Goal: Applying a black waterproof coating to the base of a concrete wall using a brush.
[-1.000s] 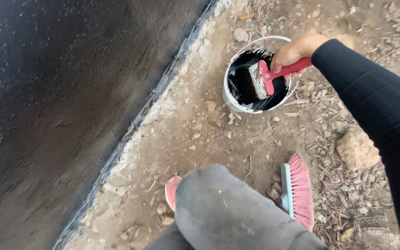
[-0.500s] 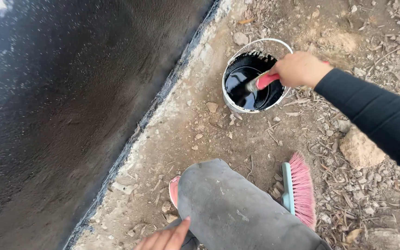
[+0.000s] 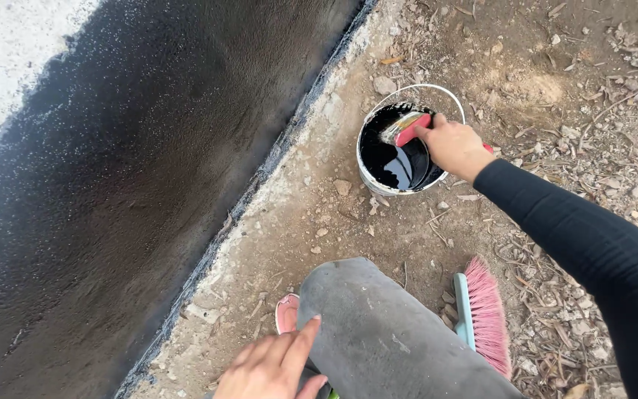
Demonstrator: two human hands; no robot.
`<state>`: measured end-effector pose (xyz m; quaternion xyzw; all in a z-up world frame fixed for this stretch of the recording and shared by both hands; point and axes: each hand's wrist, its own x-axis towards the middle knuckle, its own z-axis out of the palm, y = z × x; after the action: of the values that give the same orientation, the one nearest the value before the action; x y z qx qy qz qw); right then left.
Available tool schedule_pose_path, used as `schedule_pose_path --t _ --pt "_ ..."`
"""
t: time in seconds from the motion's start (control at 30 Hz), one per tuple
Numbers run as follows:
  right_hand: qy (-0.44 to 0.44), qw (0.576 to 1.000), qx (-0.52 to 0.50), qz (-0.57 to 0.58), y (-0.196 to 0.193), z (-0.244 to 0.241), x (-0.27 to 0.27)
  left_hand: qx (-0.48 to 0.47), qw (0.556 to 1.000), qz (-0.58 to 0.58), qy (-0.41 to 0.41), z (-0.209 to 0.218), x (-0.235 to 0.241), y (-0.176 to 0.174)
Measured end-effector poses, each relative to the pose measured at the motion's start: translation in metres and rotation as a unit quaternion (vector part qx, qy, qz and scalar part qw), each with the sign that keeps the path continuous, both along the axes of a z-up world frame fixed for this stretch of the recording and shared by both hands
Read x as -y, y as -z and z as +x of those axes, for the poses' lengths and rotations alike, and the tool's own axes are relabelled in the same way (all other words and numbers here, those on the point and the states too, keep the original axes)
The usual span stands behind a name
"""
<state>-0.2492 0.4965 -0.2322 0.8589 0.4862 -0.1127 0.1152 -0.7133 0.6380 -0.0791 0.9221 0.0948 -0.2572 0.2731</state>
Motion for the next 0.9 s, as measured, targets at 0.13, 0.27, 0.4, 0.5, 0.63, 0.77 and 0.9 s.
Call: schedule_pose_path --t 0.13,0.27,0.4,0.5,0.63,0.77,0.9 --pt "0.017 1.000 -0.015 -0.003 -0.020 -0.008 0.024 0.025 0.999 -0.021 -0.023 0.000 -0.007 -0.004" --pt "0.012 0.998 0.015 -0.067 -0.046 -0.017 0.026 -0.006 0.999 -0.021 -0.028 0.008 -0.015 -0.006" --pt "-0.017 0.996 0.030 -0.079 -0.013 -0.014 0.005 0.064 0.997 -0.017 -0.035 0.012 -0.018 -0.006" --pt "-0.031 0.999 0.025 -0.033 0.013 -0.015 -0.008 0.079 0.995 -0.007 -0.058 0.026 -0.017 -0.023" --pt "0.000 1.000 -0.007 0.020 -0.012 -0.025 0.011 0.018 0.998 -0.033 -0.059 0.027 -0.017 -0.032" --pt "0.069 0.991 -0.065 0.096 -0.035 -0.029 0.061 0.050 0.996 -0.030 -0.061 0.022 -0.021 -0.031" --pt "0.304 0.876 -0.333 0.174 -0.022 -0.023 0.120 0.055 0.991 -0.039 -0.112 0.025 -0.030 -0.036"
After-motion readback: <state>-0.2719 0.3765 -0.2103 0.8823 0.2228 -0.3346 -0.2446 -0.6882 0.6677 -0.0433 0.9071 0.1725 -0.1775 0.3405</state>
